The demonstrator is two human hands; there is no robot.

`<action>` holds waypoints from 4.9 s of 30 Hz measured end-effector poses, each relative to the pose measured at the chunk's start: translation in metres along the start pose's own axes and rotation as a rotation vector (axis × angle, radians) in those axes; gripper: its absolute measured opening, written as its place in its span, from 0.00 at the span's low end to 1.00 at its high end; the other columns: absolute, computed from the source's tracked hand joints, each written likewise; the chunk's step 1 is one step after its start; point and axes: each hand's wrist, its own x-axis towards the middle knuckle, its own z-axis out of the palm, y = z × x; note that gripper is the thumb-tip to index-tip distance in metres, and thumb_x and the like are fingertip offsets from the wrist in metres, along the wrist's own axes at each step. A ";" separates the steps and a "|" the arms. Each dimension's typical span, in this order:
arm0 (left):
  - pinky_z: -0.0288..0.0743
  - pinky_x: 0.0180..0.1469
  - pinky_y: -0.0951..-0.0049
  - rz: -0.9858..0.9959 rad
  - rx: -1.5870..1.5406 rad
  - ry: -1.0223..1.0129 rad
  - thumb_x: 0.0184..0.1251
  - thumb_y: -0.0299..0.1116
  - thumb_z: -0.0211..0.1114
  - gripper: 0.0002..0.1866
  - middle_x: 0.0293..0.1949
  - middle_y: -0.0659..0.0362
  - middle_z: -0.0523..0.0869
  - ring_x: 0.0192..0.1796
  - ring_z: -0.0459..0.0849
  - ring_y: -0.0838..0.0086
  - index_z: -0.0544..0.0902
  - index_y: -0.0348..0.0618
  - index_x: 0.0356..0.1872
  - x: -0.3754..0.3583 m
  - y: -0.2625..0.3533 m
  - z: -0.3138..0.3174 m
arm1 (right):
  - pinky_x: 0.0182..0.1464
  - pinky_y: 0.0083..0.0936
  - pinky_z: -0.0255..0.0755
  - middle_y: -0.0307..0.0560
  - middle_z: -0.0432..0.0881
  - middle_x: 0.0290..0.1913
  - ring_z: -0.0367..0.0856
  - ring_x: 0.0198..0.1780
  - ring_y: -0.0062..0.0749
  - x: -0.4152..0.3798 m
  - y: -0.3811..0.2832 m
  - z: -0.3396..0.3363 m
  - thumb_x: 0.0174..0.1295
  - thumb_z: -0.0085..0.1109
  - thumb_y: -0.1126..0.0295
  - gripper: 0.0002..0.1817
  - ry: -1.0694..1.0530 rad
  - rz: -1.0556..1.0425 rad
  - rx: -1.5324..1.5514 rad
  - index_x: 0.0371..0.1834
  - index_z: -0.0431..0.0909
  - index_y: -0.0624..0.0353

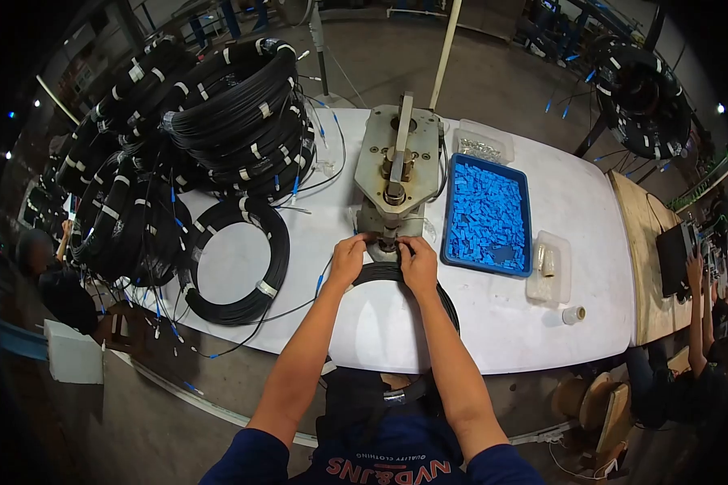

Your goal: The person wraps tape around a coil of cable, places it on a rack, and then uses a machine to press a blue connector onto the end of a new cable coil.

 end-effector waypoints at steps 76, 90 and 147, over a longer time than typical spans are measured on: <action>0.77 0.37 0.76 0.170 0.150 0.035 0.64 0.27 0.63 0.14 0.35 0.56 0.91 0.33 0.83 0.79 0.87 0.34 0.49 0.000 -0.001 0.008 | 0.44 0.31 0.77 0.54 0.85 0.38 0.84 0.39 0.44 0.002 0.009 -0.007 0.57 0.67 0.73 0.11 -0.029 0.044 0.099 0.41 0.86 0.66; 0.75 0.41 0.79 0.111 0.120 -0.014 0.61 0.22 0.57 0.18 0.42 0.56 0.90 0.36 0.81 0.80 0.86 0.32 0.51 -0.001 0.002 0.005 | 0.44 0.29 0.77 0.55 0.83 0.37 0.83 0.38 0.42 0.001 0.011 -0.007 0.51 0.53 0.81 0.20 0.001 -0.015 0.160 0.48 0.84 0.64; 0.76 0.42 0.64 0.203 0.271 0.077 0.64 0.32 0.69 0.10 0.32 0.50 0.86 0.36 0.84 0.59 0.88 0.39 0.42 -0.003 0.012 0.010 | 0.44 0.22 0.78 0.48 0.88 0.38 0.86 0.38 0.27 -0.001 0.020 -0.002 0.60 0.62 0.79 0.14 -0.027 0.212 0.281 0.50 0.83 0.63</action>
